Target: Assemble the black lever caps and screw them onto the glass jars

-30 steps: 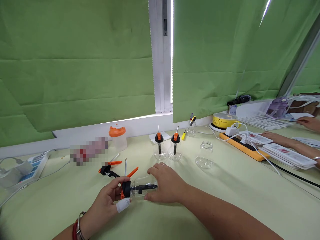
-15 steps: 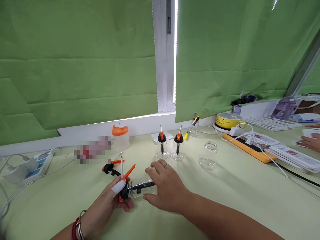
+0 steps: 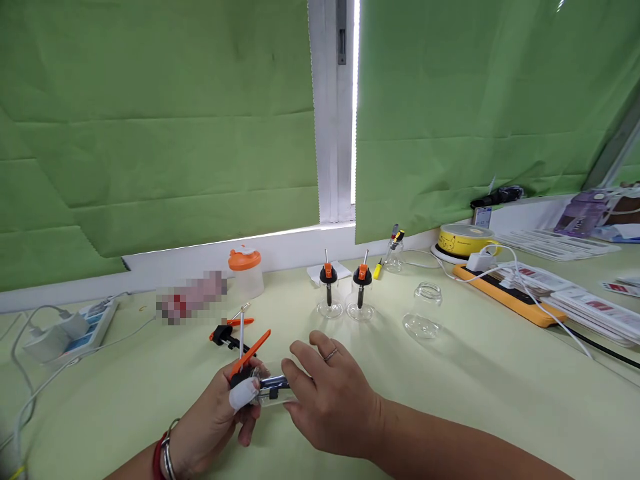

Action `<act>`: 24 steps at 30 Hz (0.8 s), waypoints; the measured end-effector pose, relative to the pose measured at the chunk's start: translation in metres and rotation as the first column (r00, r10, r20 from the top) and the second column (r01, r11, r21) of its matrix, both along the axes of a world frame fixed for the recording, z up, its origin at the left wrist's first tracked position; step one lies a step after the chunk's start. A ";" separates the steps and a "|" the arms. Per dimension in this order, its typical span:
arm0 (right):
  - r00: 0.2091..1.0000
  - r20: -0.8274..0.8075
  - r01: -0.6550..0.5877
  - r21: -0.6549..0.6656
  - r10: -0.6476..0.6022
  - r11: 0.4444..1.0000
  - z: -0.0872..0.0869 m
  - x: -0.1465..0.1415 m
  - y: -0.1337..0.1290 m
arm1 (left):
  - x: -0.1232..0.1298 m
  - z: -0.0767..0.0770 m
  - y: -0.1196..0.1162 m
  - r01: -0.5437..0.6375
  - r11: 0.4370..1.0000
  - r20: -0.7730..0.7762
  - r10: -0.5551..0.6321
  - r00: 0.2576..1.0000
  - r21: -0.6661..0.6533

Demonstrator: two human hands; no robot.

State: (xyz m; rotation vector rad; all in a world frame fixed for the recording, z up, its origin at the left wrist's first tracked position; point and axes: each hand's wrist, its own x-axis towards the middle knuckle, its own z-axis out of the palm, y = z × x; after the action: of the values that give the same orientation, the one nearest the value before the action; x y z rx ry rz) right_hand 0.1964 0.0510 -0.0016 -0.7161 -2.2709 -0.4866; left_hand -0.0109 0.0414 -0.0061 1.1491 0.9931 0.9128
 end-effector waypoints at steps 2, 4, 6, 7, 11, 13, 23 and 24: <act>1.000 -0.022 -0.003 0.047 0.004 0.999 -0.002 -0.001 0.000 | 0.000 -0.001 0.000 0.014 1.000 -0.005 -0.014 1.000 0.025; 0.999 -0.046 -0.014 0.095 0.019 0.995 -0.003 -0.002 0.001 | 0.000 -0.001 0.001 -0.011 0.999 -0.021 0.012 1.000 0.049; 0.997 -0.050 -0.045 0.111 0.050 0.993 -0.002 0.000 0.003 | -0.001 0.000 0.002 -0.046 0.997 -0.021 0.047 0.999 0.068; 0.996 -0.045 -0.075 0.115 0.081 0.990 -0.001 0.002 0.005 | -0.002 0.001 0.002 -0.057 0.995 -0.015 0.058 0.998 0.077; 0.960 0.014 -0.277 0.172 0.278 0.946 0.001 0.017 0.019 | -0.005 0.006 0.004 -0.051 0.995 0.032 0.048 0.998 0.090; 0.942 0.068 -0.336 0.211 0.329 0.918 0.001 0.023 0.026 | -0.007 0.007 0.005 -0.042 0.996 0.062 0.037 0.997 0.079; 0.929 0.104 -0.370 0.259 0.355 0.892 -0.006 0.024 0.036 | -0.006 0.005 0.003 -0.044 0.998 0.027 0.043 0.999 0.037; 0.928 0.104 -0.372 0.256 0.357 0.892 -0.007 0.024 0.037 | -0.005 0.005 0.002 -0.061 0.998 0.016 0.060 0.998 0.025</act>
State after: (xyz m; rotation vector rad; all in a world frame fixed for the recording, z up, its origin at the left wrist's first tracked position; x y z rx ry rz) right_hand 0.2208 0.0876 -0.0082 -0.1316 -2.2566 -0.6227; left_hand -0.0160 0.0435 -0.0016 1.1370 1.0111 0.9834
